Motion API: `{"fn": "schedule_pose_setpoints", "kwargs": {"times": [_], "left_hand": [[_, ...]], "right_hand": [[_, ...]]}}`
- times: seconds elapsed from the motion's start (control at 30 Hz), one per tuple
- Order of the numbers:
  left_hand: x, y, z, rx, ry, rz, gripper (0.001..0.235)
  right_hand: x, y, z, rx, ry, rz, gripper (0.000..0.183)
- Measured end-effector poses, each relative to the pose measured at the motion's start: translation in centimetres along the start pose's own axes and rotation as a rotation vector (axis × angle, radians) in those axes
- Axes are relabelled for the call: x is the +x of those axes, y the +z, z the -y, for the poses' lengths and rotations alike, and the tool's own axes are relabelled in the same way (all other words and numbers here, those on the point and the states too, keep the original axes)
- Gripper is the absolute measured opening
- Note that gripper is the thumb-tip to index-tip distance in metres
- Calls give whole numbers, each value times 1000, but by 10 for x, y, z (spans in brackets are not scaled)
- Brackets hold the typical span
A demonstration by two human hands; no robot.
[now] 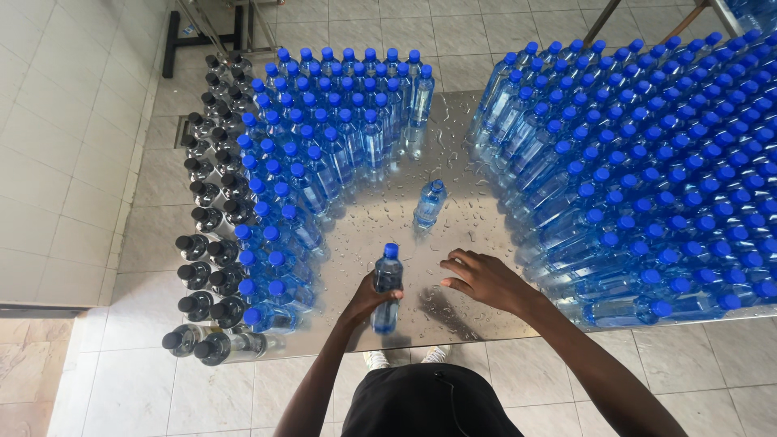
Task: The person repeatedly picks up plastic water bottles with blue caps from a table and secures the caps by hand. The bottles are arranged in rows on a stainless steel surface, and the person handles them one at a time, tightening each cap before placing the bottle back.
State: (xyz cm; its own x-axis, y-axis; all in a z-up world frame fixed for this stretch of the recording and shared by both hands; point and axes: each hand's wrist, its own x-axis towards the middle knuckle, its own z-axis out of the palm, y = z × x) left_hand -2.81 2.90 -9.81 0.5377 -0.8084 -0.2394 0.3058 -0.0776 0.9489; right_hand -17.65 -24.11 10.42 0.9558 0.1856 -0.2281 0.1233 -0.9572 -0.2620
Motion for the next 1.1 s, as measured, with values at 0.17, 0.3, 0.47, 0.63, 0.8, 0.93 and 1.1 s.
{"fn": "schedule_pose_setpoints", "kwargs": {"times": [0.17, 0.3, 0.47, 0.63, 0.8, 0.93, 1.1], "left_hand": [[-2, 7, -72, 143, 158, 97, 91], [-1, 9, -105, 216, 241, 178, 87], [-4, 9, -121, 257, 237, 243, 82], [-16, 29, -150, 257, 191, 344, 75], [-14, 34, -127, 438, 121, 361, 71], [-26, 51, -129, 682, 97, 271, 78], [-25, 53, -128, 828, 52, 214, 72]], "right_hand": [[2, -30, 23, 12, -8, -41, 47], [1, -44, 31, -60, -133, -191, 51], [7, -73, 42, -221, -255, -250, 50], [26, -63, 23, -401, -437, -181, 36], [39, -6, -13, -323, -466, -223, 60], [27, 49, -9, -139, -218, -246, 61], [2, -12, 27, 353, 257, 92, 75]]}}
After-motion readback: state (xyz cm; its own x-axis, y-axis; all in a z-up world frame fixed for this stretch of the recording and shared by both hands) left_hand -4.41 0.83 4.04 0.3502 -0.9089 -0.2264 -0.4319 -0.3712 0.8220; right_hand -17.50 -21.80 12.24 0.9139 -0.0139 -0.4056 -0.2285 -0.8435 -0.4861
